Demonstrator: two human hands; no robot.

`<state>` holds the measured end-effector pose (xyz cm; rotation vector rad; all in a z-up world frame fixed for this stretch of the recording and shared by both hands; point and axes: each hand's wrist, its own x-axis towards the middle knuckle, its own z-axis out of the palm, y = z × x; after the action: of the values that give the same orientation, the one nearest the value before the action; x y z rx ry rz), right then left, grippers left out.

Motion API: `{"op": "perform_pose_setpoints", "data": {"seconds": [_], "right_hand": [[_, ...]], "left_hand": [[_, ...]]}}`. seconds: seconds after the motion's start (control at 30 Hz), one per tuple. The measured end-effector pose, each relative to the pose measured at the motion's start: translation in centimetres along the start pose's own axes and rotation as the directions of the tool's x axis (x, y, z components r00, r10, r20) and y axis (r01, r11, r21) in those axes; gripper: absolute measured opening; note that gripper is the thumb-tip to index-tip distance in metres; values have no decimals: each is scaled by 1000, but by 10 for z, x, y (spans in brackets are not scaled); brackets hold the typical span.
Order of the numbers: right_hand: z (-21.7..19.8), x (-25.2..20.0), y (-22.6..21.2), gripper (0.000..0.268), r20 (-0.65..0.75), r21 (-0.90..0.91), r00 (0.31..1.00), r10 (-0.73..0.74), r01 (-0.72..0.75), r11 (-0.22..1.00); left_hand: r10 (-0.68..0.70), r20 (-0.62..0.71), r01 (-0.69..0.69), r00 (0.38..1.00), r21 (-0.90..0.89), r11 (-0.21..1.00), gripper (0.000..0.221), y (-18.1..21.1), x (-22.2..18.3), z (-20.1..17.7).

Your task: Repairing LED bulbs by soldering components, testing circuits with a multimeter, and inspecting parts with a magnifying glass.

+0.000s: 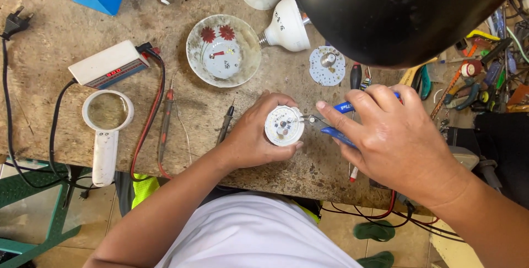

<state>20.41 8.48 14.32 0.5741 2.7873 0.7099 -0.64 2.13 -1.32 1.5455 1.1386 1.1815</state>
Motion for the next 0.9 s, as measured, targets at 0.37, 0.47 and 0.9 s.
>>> {"op": "perform_pose_setpoints", "data": {"seconds": [0.37, 0.47, 0.9], "right_hand": [[1, 0, -4, 62, 36, 50, 999, -5, 3, 999], [1, -1, -5, 62, 39, 46, 999, -1, -1, 999], [5, 0, -7, 59, 27, 48, 1000, -3, 2, 999]], "left_hand": [[85, -40, -83, 996, 40, 996, 59, -1, 1, 8], [80, -39, -79, 996, 34, 996, 59, -2, 0, 9], [57, -40, -56, 998, 17, 998, 57, 4, -1, 5]]}}
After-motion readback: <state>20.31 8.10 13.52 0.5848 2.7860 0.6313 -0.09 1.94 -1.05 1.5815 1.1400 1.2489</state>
